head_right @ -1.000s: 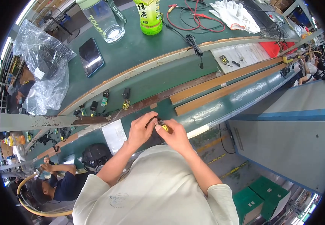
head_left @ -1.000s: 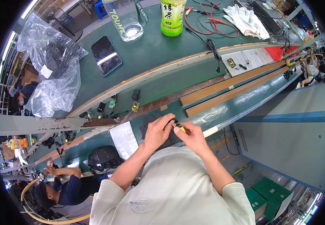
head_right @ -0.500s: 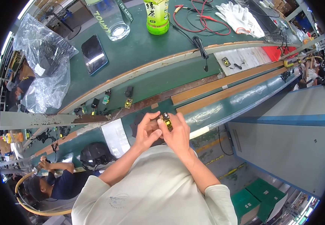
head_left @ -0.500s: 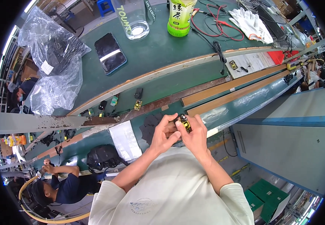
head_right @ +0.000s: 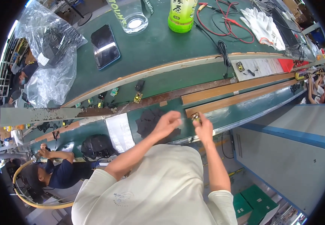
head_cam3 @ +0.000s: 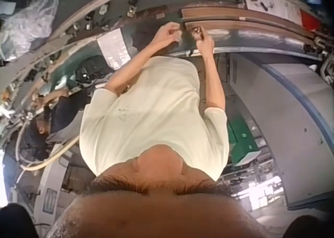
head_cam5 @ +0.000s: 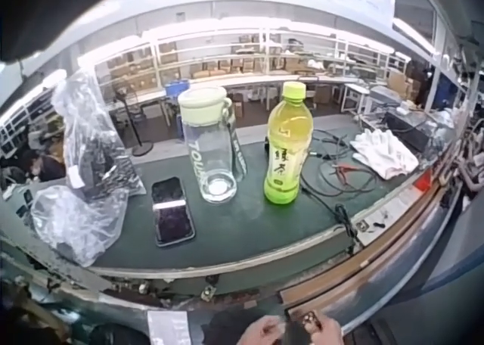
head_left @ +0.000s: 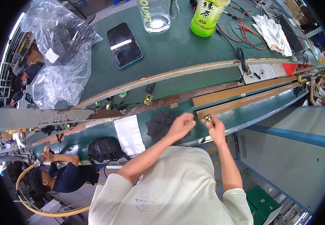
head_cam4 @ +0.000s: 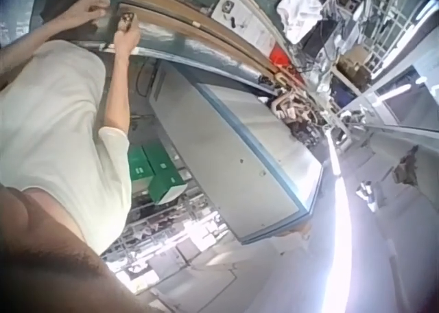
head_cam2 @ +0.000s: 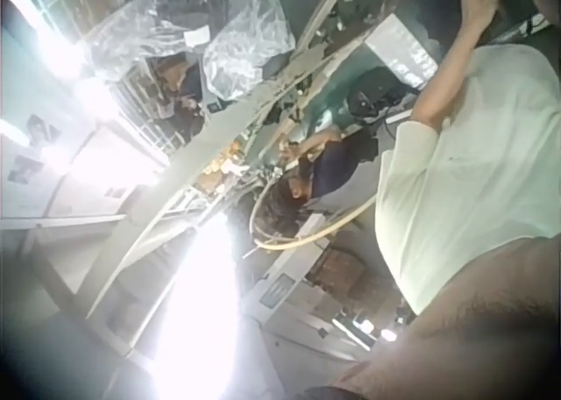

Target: The person assembles electronic components into plastic housings on small circuit boards by hand.

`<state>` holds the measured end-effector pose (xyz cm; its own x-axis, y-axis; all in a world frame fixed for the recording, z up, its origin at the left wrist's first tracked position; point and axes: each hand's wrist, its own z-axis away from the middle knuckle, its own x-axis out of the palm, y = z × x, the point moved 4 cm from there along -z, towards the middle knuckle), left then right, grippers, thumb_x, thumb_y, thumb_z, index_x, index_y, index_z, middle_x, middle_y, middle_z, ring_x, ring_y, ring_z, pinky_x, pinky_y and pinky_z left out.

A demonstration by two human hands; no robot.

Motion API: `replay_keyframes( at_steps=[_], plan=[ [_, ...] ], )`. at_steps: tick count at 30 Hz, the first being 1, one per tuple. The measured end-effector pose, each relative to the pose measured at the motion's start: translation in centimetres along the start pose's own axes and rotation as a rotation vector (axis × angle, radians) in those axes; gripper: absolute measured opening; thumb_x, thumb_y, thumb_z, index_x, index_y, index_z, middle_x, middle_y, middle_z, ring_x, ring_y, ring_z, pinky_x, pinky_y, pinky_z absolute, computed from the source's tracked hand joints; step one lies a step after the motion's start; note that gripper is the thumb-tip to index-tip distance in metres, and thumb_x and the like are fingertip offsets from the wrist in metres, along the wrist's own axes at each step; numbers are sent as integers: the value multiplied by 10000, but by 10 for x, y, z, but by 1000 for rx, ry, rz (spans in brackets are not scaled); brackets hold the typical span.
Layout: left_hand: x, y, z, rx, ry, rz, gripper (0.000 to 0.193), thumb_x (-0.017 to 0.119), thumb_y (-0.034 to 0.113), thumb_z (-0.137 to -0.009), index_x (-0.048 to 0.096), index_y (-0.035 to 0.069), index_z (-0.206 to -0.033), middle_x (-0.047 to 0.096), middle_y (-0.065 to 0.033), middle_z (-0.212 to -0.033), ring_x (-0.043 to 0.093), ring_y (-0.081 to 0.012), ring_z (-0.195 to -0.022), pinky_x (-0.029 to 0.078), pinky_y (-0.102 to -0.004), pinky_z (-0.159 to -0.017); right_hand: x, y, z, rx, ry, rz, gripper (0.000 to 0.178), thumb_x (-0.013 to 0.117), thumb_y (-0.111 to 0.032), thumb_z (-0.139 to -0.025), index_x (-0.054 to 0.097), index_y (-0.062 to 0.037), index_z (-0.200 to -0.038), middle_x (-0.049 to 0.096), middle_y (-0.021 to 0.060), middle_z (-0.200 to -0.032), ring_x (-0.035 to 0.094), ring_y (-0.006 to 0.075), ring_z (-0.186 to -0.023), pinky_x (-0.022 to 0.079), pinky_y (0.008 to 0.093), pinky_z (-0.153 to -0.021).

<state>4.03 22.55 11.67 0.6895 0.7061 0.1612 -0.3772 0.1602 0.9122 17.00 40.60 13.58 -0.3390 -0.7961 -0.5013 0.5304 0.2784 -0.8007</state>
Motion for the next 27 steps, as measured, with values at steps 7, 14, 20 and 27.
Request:
replay_keyframes(
  at_steps=[7,14,20,27],
  plan=[
    [-129,16,-74,276,690,-919,722,820,267,-789,526,31,-1405,584,-240,-1256,561,-441,-1188,455,-489,-1074,-40,59,-80,35,316,184,351,694,-241,-939,636,-48,-1227,704,241,-1117,668,443,-1050,508,527,-901],
    [-200,6,-134,-79,612,-1169,700,729,498,-865,584,68,-1398,582,-230,-1395,538,-422,-1297,434,-504,-1098,-27,-15,-80,-290,445,618,289,684,-180,-913,659,-87,-1185,647,184,-1025,652,389,-987,529,496,-837],
    [-192,-1,-163,-59,478,-1216,582,637,463,-931,623,75,-1364,605,-223,-1392,554,-414,-1300,451,-512,-1080,105,-32,-31,-424,-203,382,294,730,-107,-850,668,-78,-1136,625,153,-1054,662,385,-965,545,484,-811],
    [-121,43,-134,283,398,-1367,305,620,266,-938,727,43,-1116,727,-206,-1126,688,-426,-1024,544,-513,-881,139,-6,-41,-398,-207,522,222,721,-78,-858,632,-77,-1061,634,143,-1008,665,381,-943,545,468,-789]
  ],
)
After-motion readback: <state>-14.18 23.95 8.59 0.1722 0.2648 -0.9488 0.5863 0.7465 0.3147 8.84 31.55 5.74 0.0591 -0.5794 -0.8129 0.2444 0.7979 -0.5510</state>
